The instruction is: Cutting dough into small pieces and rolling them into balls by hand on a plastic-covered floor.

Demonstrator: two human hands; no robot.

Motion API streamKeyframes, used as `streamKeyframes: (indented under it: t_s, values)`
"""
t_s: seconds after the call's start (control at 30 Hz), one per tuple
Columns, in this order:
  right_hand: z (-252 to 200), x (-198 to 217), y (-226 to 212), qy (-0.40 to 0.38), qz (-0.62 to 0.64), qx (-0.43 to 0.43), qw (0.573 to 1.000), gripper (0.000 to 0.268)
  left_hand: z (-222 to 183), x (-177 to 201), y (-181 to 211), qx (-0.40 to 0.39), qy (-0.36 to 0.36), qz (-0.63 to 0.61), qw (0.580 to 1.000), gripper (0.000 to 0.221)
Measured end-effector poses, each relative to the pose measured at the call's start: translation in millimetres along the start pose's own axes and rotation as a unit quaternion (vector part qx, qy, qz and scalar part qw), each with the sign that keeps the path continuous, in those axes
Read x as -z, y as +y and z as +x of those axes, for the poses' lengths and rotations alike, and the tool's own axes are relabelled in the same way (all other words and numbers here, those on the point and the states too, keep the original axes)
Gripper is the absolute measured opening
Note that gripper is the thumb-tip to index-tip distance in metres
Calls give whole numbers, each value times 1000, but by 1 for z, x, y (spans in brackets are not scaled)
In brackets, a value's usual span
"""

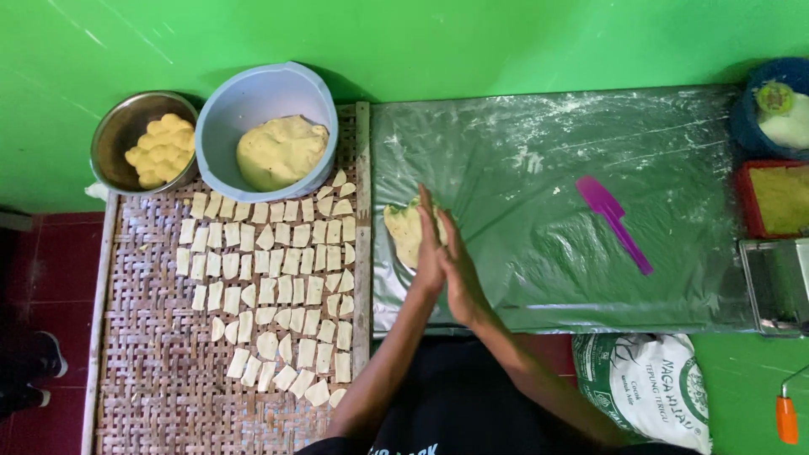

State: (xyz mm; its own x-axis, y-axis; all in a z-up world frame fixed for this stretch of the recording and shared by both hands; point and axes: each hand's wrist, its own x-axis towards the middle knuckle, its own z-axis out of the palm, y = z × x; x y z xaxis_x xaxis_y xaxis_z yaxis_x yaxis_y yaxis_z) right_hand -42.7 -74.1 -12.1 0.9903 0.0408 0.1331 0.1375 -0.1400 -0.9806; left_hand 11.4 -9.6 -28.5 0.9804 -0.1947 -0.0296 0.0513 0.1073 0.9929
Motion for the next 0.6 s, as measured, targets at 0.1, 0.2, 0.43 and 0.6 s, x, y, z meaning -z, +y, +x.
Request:
streamKeyframes:
  t_s: [0.1,0.2,0.43,0.6]
  values:
    - [35,22,7,19,19,6,1000,68,-3,1,-9,102,-20,-26,994,65]
    - [44,27,8,44,48,16,998,67,-35,-21,31,153,-50,-57,985,64]
    - [6,-1,-11,-16,38,-13,999,75,-15,-3,24,127,-61,-65,988,64]
    - [37,15,3,1,-164,65,984,65,-30,-17,6,101,-59,-73,990,64]
